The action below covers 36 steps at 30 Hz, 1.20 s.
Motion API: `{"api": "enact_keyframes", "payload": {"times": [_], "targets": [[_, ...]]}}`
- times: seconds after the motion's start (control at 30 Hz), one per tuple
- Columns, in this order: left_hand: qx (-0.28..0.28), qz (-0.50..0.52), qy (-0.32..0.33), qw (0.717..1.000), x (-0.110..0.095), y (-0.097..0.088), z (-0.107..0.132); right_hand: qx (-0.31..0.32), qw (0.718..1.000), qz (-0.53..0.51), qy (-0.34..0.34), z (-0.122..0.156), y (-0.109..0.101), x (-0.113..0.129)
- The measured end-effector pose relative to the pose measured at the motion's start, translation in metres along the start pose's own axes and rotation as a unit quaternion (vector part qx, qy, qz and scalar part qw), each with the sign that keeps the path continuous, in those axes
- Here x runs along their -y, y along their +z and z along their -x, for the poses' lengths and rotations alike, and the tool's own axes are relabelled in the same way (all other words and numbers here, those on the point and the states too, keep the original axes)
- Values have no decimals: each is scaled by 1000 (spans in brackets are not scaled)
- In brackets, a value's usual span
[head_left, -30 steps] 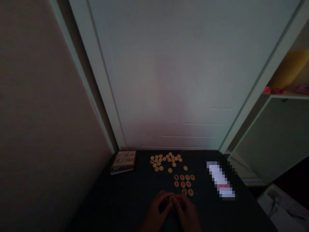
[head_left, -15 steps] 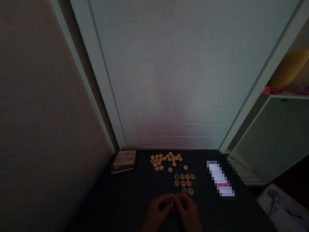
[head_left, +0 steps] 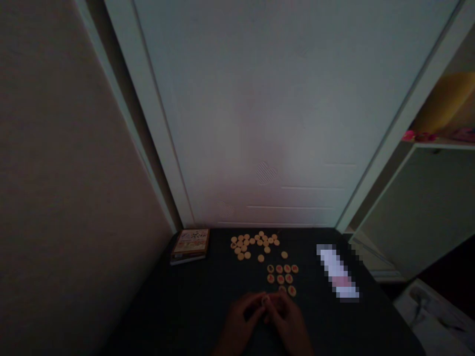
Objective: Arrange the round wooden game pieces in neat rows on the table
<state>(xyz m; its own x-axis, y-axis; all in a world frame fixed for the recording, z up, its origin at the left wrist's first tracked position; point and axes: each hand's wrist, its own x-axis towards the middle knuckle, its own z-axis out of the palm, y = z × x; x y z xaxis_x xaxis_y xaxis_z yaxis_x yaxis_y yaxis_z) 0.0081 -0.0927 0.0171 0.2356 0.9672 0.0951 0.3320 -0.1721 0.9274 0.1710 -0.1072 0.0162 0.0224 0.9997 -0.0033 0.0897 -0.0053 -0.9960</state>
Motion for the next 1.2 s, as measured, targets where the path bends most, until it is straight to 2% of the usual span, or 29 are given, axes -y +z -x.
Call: {"api": "enact_keyframes", "payload": {"times": [0.13,0.3,0.47,0.6,1.03,1.2], "targets": [[13,7,17,1000,-9,-3,0,11,1000,-1,-8,1,-2,0],[-9,-5,12,1000,-15,-3,1,9,1000,13,-13,2,-3,-1],[22,-4,26,999,-12,-2,1,-9,1000,20,-11,1,-1,-3],[24,-12,27,999,-9,-2,2,-12,1000,21,-1,2,0,-4],[4,-14,14,1000,-3,0,3,29,1000,-2,4,0,-3,-3],[-10,-45,-2,999,2,1,4,21,1000,-12,9,2,-4,-1]]}}
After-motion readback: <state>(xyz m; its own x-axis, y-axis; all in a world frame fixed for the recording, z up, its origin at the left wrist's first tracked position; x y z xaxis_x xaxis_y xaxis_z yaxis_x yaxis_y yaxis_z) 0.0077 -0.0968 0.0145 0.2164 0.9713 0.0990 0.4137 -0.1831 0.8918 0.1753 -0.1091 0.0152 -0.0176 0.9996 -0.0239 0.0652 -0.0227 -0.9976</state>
